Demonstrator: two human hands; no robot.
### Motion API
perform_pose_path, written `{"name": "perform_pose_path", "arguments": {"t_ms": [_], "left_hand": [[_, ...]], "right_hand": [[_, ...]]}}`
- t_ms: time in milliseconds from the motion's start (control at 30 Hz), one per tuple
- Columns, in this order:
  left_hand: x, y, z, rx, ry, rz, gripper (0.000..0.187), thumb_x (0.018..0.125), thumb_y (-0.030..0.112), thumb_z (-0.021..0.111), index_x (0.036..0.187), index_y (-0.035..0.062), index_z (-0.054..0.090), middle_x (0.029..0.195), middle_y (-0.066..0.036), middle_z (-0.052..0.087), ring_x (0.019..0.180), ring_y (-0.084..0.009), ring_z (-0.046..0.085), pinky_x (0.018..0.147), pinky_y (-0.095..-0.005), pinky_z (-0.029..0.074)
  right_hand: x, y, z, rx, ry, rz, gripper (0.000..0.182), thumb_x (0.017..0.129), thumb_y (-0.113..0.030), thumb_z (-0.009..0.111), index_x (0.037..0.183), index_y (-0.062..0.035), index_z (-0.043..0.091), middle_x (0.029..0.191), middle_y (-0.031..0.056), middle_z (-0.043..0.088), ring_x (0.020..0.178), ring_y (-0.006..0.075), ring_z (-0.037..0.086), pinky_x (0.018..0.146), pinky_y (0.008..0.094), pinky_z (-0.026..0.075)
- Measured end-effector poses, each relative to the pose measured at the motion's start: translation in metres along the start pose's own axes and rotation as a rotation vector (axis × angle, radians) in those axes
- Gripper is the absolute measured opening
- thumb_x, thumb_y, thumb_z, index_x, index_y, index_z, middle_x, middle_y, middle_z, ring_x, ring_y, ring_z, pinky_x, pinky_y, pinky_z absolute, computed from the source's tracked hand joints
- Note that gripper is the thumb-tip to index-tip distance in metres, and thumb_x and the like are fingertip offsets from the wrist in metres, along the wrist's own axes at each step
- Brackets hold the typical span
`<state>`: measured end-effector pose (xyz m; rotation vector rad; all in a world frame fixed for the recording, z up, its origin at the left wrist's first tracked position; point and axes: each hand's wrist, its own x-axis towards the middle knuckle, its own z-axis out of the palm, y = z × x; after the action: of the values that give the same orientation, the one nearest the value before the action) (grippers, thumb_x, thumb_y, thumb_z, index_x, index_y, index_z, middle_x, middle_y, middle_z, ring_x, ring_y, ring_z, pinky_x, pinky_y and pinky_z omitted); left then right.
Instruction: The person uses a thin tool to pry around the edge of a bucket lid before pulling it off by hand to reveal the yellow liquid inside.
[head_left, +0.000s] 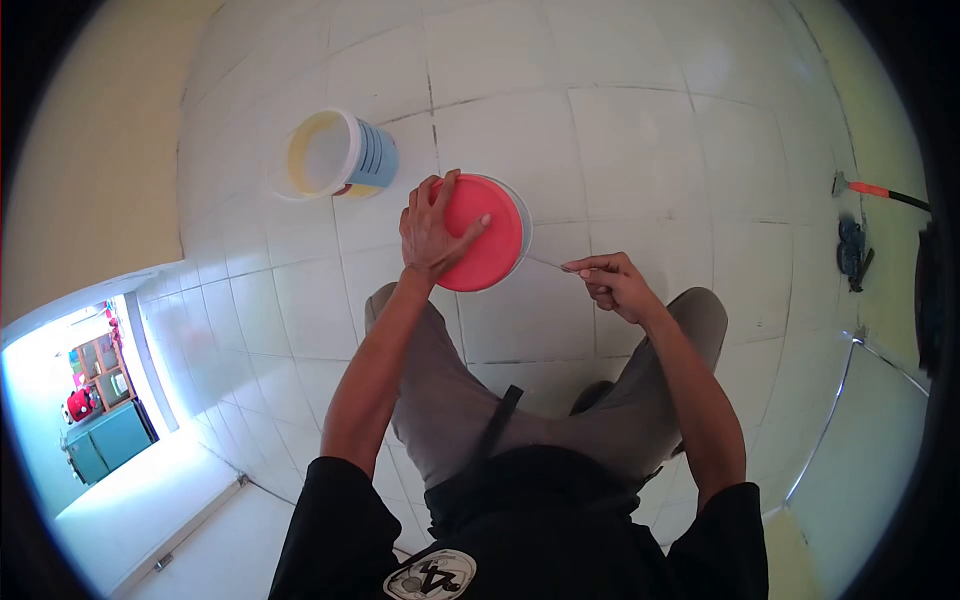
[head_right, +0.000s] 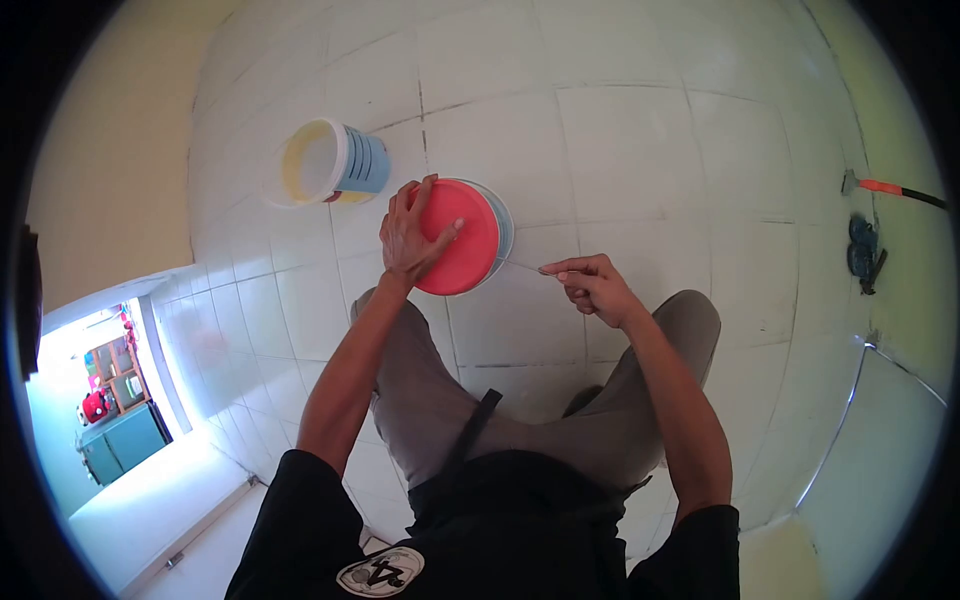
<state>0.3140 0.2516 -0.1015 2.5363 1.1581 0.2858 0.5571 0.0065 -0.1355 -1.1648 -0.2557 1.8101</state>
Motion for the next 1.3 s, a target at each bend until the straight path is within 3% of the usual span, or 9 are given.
{"name": "perform_pose_path", "arguments": {"t_ms": [100,300,400,500,600,700,900,1200,1300], "left_hand": [[-0.003,0.002,0.004,0.002,-0.018,-0.004,0.080,0.087,0.056,0.075,0.153,0.0158,0.055,0.144,-0.017,0.054,0.132,-0.0376,0.054,0.103,-0.0542,0.049],[0.000,0.001,0.005,0.000,-0.009,0.004,0.078,0.088,0.055,0.074,0.153,0.0161,0.055,0.143,-0.018,0.055,0.132,-0.0380,0.055,0.104,-0.0535,0.048],[0.002,-0.001,0.002,-0.006,-0.008,0.008,0.076,0.089,0.052,0.073,0.153,0.0156,0.055,0.143,-0.018,0.055,0.132,-0.0382,0.055,0.104,-0.0535,0.048],[-0.008,-0.002,0.004,-0.013,-0.021,0.002,0.075,0.088,0.050,0.073,0.153,0.0152,0.055,0.142,-0.018,0.055,0.132,-0.0387,0.055,0.104,-0.0535,0.049],[-0.001,-0.007,0.006,-0.028,0.007,0.021,0.075,0.086,0.050,0.075,0.152,0.0166,0.056,0.141,-0.018,0.056,0.131,-0.0370,0.055,0.101,-0.0530,0.049],[-0.001,-0.008,0.009,-0.050,0.026,0.038,0.075,0.085,0.049,0.076,0.151,0.0170,0.057,0.140,-0.018,0.057,0.130,-0.0362,0.055,0.100,-0.0525,0.049],[-0.003,-0.004,0.007,-0.060,0.020,0.012,0.076,0.086,0.048,0.075,0.152,0.0154,0.055,0.140,-0.020,0.057,0.130,-0.0388,0.056,0.102,-0.0539,0.049],[-0.003,-0.004,0.009,0.037,0.049,0.010,0.080,0.083,0.052,0.077,0.151,0.0168,0.056,0.141,-0.019,0.056,0.128,-0.0371,0.057,0.096,-0.0532,0.051],[-0.003,-0.003,0.010,0.031,0.042,0.011,0.080,0.083,0.052,0.077,0.152,0.0168,0.055,0.141,-0.019,0.055,0.128,-0.0372,0.057,0.097,-0.0534,0.050]], "right_hand": [[-0.005,0.020,0.019,-0.499,0.132,-0.419,0.035,0.101,-0.001,0.060,0.134,-0.0053,0.072,0.065,-0.0039,0.038,0.057,0.0095,0.036,0.050,0.0278,0.034],[-0.001,0.035,0.027,-1.099,0.321,-0.790,0.037,0.101,0.003,0.060,0.132,-0.0110,0.075,0.070,0.0078,0.048,0.061,0.0106,0.043,0.057,0.0282,0.041],[0.014,0.057,0.027,-1.179,0.388,-0.864,0.036,0.102,0.003,0.060,0.134,-0.0080,0.072,0.070,0.0047,0.050,0.059,0.0111,0.045,0.056,0.0281,0.042],[0.023,0.078,0.034,-0.392,0.213,-0.416,0.035,0.102,-0.002,0.062,0.136,-0.0040,0.069,0.067,0.0009,0.047,0.058,0.0111,0.048,0.052,0.0283,0.041],[0.031,0.056,0.012,0.150,-0.093,0.063,0.030,0.104,-0.007,0.064,0.131,0.0018,0.071,0.069,-0.0006,0.050,0.054,0.0085,0.041,0.047,0.0266,0.031],[0.072,0.080,-0.006,0.378,-0.306,0.097,0.027,0.103,-0.008,0.066,0.127,0.0025,0.073,0.069,0.0008,0.052,0.052,0.0070,0.036,0.044,0.0261,0.024],[0.093,0.096,-0.010,0.298,-0.304,-0.067,0.025,0.102,-0.007,0.066,0.124,0.0021,0.075,0.067,0.0011,0.054,0.055,0.0066,0.041,0.047,0.0239,0.025],[0.024,0.037,0.028,-0.429,0.261,-0.413,0.022,0.101,0.002,0.063,0.114,0.0015,0.080,0.069,0.0018,0.060,0.061,0.0093,0.047,0.056,0.0259,0.039],[0.019,0.037,0.040,-0.414,0.352,-0.430,0.018,0.101,-0.009,0.069,0.101,0.0039,0.081,0.067,0.0009,0.057,0.062,0.0093,0.047,0.056,0.0272,0.037]]}}
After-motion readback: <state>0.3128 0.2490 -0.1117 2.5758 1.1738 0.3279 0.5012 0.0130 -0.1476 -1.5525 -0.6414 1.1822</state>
